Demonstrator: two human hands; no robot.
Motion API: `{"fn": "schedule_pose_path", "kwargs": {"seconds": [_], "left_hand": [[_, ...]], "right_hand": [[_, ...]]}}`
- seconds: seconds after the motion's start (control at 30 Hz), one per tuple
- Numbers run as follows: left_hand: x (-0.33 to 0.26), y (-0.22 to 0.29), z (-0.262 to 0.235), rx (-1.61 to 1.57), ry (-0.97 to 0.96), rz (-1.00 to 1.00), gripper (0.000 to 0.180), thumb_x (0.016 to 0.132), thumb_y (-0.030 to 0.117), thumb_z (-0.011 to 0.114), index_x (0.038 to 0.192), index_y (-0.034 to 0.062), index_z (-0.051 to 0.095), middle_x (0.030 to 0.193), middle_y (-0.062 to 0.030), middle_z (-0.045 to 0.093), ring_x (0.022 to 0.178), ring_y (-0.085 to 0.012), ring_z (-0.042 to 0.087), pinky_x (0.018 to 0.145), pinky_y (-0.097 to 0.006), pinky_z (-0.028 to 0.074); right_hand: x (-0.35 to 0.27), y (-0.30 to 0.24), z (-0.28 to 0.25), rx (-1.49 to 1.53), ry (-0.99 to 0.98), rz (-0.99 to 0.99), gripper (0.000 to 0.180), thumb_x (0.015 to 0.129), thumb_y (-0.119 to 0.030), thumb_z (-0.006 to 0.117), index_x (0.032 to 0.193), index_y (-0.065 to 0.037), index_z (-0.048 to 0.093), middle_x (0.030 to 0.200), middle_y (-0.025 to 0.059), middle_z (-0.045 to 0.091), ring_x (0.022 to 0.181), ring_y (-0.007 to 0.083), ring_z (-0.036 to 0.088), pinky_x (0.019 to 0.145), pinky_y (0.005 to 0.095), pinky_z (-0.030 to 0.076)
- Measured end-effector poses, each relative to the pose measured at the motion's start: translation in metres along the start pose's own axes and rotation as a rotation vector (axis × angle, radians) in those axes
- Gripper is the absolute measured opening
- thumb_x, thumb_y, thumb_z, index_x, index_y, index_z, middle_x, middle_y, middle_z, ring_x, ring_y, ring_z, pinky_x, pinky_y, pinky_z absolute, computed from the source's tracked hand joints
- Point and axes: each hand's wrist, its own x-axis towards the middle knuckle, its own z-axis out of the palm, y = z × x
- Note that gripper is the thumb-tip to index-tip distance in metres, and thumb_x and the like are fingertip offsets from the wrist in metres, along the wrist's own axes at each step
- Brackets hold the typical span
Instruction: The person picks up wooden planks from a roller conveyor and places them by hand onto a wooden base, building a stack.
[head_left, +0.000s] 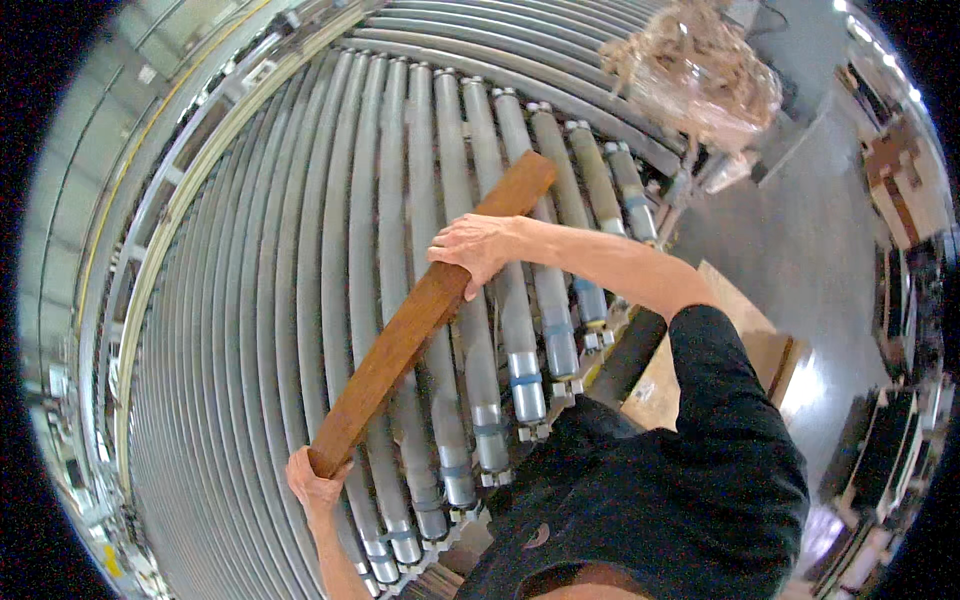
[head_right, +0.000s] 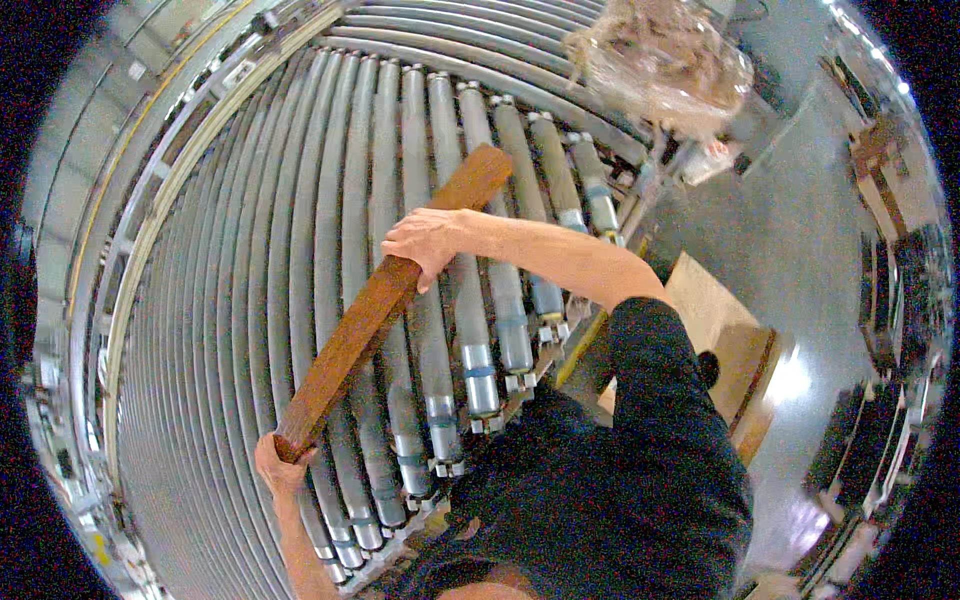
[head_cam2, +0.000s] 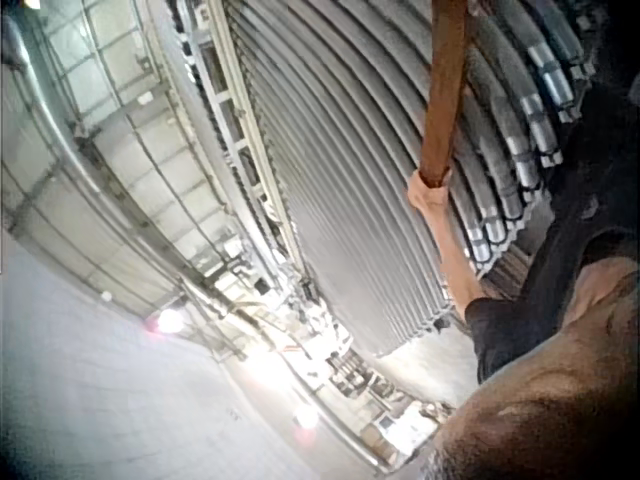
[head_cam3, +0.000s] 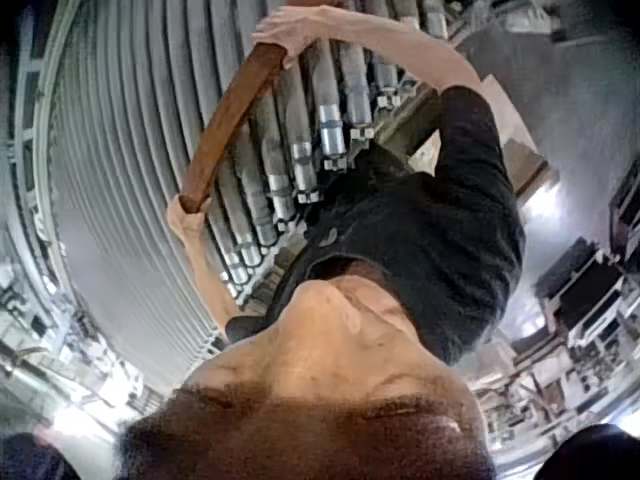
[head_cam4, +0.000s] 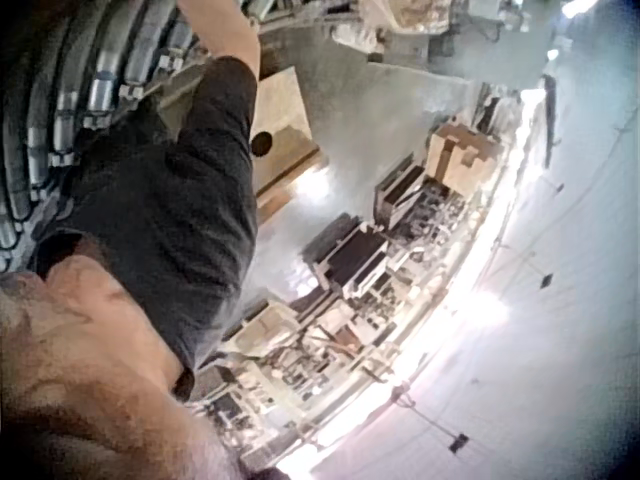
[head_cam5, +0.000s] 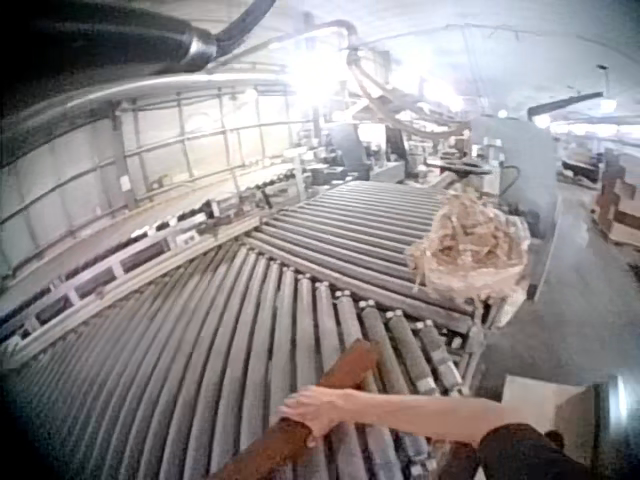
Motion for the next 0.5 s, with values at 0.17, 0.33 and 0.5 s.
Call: {"fn": "schedule_pose_path", "kwargs": {"seconds": [0.17, 0.33, 0.5], "left_hand": [[0.000, 0.006, -0.012, -0.069, 0.083, 0.147, 0.075, 0.038, 0.023, 0.096, 0.102, 0.0047, 0.062, 0.092, -0.0164, 0.063, 0.088, -0.0392, 0.060, 0.079, -0.048, 0.047], [0.051, 0.030, -0.084, -0.190, -0.256, 0.399, 0.061, 0.063, 0.031, 0.089, 0.113, 0.0062, 0.065, 0.097, -0.0085, 0.069, 0.088, -0.0246, 0.065, 0.072, -0.036, 0.050], [0.104, 0.162, -0.194, 0.209, -0.248, 0.830, 0.047, 0.086, 0.032, 0.077, 0.122, 0.0049, 0.066, 0.109, -0.0159, 0.068, 0.098, -0.0301, 0.064, 0.083, -0.045, 0.051]], "right_hand": [[-0.068, -0.047, 0.003, 0.015, 0.192, -0.005, 0.072, 0.065, -0.051, 0.085, 0.111, -0.004, 0.056, 0.099, 0.0124, 0.064, 0.098, 0.0320, 0.064, 0.084, 0.0455, 0.052], [-0.198, -0.153, 0.021, 0.121, 0.293, 0.273, 0.071, 0.066, -0.053, 0.085, 0.108, -0.005, 0.055, 0.096, 0.0138, 0.063, 0.094, 0.0330, 0.064, 0.078, 0.0449, 0.053], [-0.280, -0.278, 0.072, 0.309, 0.506, 0.569, 0.071, 0.065, -0.054, 0.086, 0.107, -0.005, 0.056, 0.094, 0.0159, 0.063, 0.091, 0.0368, 0.064, 0.076, 0.0458, 0.052]]}}
